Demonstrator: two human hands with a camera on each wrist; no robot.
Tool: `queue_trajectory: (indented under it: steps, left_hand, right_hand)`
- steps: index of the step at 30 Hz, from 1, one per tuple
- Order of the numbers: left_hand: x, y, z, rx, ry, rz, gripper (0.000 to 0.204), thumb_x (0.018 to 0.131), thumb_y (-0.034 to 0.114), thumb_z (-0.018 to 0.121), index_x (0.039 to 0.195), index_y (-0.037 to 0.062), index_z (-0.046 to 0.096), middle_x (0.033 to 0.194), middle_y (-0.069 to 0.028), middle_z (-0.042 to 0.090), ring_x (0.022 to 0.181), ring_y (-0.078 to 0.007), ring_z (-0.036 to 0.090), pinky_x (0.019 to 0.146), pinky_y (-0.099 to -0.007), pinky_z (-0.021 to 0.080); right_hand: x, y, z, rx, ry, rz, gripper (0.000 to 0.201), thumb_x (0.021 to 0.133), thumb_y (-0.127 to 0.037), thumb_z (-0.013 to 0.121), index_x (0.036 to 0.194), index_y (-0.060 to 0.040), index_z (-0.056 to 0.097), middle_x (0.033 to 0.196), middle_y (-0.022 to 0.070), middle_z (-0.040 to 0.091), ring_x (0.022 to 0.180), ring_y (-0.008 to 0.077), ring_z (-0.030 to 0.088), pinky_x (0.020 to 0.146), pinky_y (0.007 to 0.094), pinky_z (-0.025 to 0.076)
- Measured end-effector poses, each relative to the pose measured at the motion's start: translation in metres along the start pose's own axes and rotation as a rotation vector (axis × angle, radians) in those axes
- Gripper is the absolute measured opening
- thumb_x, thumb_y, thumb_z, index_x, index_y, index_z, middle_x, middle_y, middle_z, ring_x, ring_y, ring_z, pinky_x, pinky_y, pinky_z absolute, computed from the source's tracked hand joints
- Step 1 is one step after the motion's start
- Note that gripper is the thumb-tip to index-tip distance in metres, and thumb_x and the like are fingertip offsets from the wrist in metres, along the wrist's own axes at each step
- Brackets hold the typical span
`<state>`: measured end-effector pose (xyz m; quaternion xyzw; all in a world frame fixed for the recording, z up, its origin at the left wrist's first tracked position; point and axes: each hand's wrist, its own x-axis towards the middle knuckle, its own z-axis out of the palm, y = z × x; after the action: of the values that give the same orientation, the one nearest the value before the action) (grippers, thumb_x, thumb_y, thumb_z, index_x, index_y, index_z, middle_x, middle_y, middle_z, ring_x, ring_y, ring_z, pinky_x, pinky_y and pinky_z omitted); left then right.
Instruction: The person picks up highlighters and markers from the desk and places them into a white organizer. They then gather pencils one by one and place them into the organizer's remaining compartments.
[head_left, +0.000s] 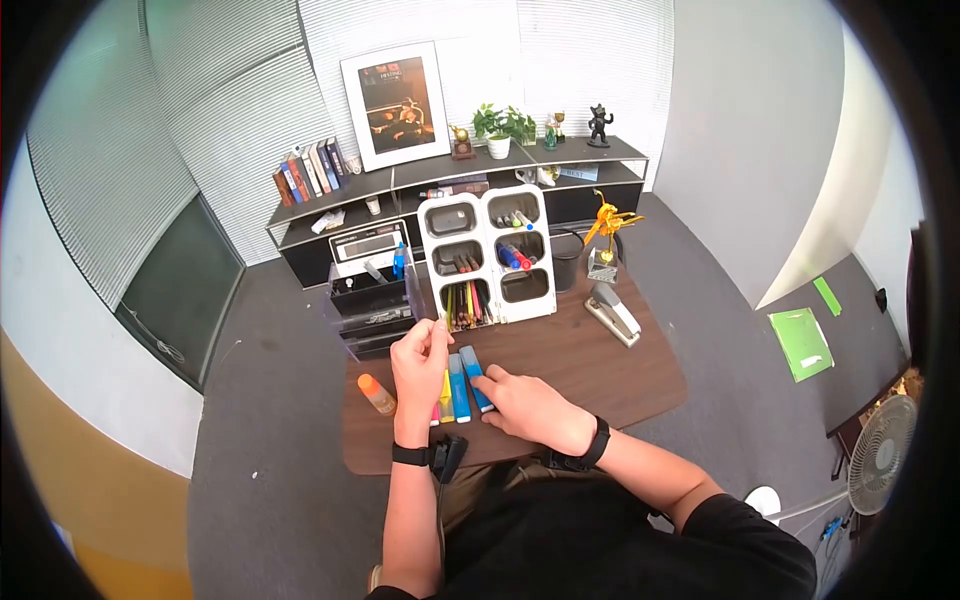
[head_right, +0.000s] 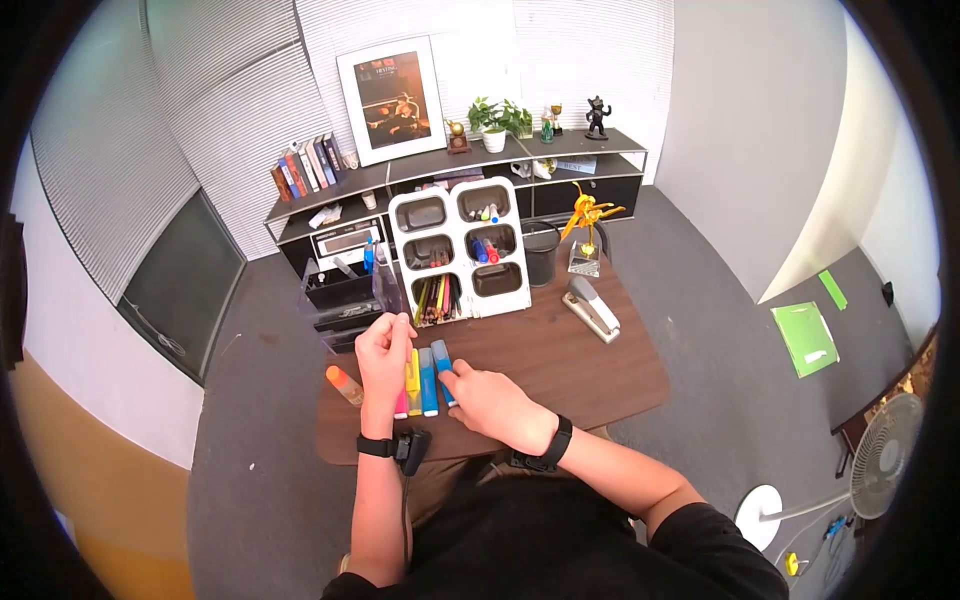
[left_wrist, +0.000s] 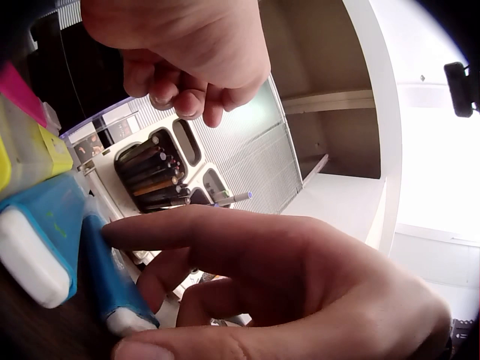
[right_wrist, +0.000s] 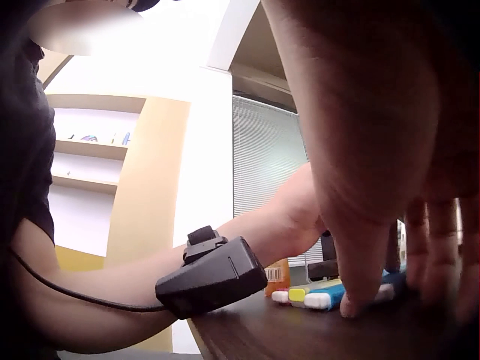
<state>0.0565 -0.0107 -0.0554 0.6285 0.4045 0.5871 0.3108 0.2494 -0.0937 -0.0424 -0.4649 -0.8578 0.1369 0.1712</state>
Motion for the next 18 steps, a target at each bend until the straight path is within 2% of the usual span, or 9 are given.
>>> queue_trajectory:
  steps: [4,6,9,13,15,18]
  left_hand:
    - [0.002,0.003,0.001,-0.008,-0.011,0.007,0.037,0.114,0.019,0.062,0.081,0.0022,0.064,0.06,0.0048,0.053,0.053,-0.0014,0.046,0.051,-0.0234,0.033]
    - [0.0,0.005,0.002,-0.059,0.005,-0.013,0.035,0.113,0.017,0.064,0.082,0.0007,0.066,0.059,0.0056,0.051,0.054,-0.0011,0.044,0.05,-0.0255,0.03]
    - [0.0,0.006,0.001,-0.057,-0.009,-0.001,0.036,0.114,0.019,0.063,0.082,0.0015,0.065,0.059,0.0053,0.052,0.053,-0.0014,0.046,0.05,-0.0247,0.032]
    - [0.001,0.003,0.001,-0.061,-0.02,-0.009,0.038,0.115,0.02,0.062,0.081,0.0023,0.065,0.061,0.0053,0.053,0.054,-0.0012,0.046,0.05,-0.024,0.032]
    - [0.002,0.002,0.002,-0.055,-0.003,0.005,0.038,0.114,0.019,0.063,0.08,0.0016,0.065,0.06,0.0052,0.053,0.054,-0.0013,0.045,0.05,-0.0251,0.031]
    - [0.002,-0.001,0.003,-0.051,0.022,0.01,0.039,0.114,0.018,0.064,0.079,0.0006,0.064,0.059,0.0051,0.052,0.055,-0.0012,0.043,0.05,-0.0269,0.03]
  right_hand:
    - [0.002,0.0,-0.002,-0.011,0.018,-0.031,0.049,0.092,-0.014,0.081,0.136,-0.0005,0.063,0.117,0.0197,0.065,0.099,0.0445,0.074,0.084,0.0525,0.063]
    - [0.002,0.001,-0.002,-0.025,-0.019,-0.042,0.048,0.092,-0.014,0.081,0.136,-0.0019,0.065,0.12,0.0183,0.066,0.102,0.0435,0.074,0.086,0.0523,0.063]
    - [0.002,0.003,-0.01,0.008,-0.043,-0.093,0.048,0.092,-0.014,0.081,0.137,-0.0048,0.065,0.123,0.0161,0.067,0.105,0.0421,0.074,0.089,0.0525,0.062]
    - [0.002,0.005,-0.019,0.007,-0.063,-0.056,0.048,0.093,-0.015,0.08,0.138,-0.0078,0.065,0.129,0.0148,0.066,0.109,0.0409,0.074,0.091,0.0526,0.062]
    - [0.003,0.008,-0.029,0.027,0.038,0.023,0.049,0.094,-0.017,0.08,0.139,-0.0091,0.065,0.134,0.0151,0.063,0.11,0.0409,0.073,0.092,0.0512,0.062]
    - [0.012,0.024,-0.048,-0.075,0.34,0.082,0.043,0.094,-0.017,0.08,0.133,-0.0075,0.064,0.142,0.0178,0.057,0.109,0.0427,0.073,0.089,0.0509,0.063]
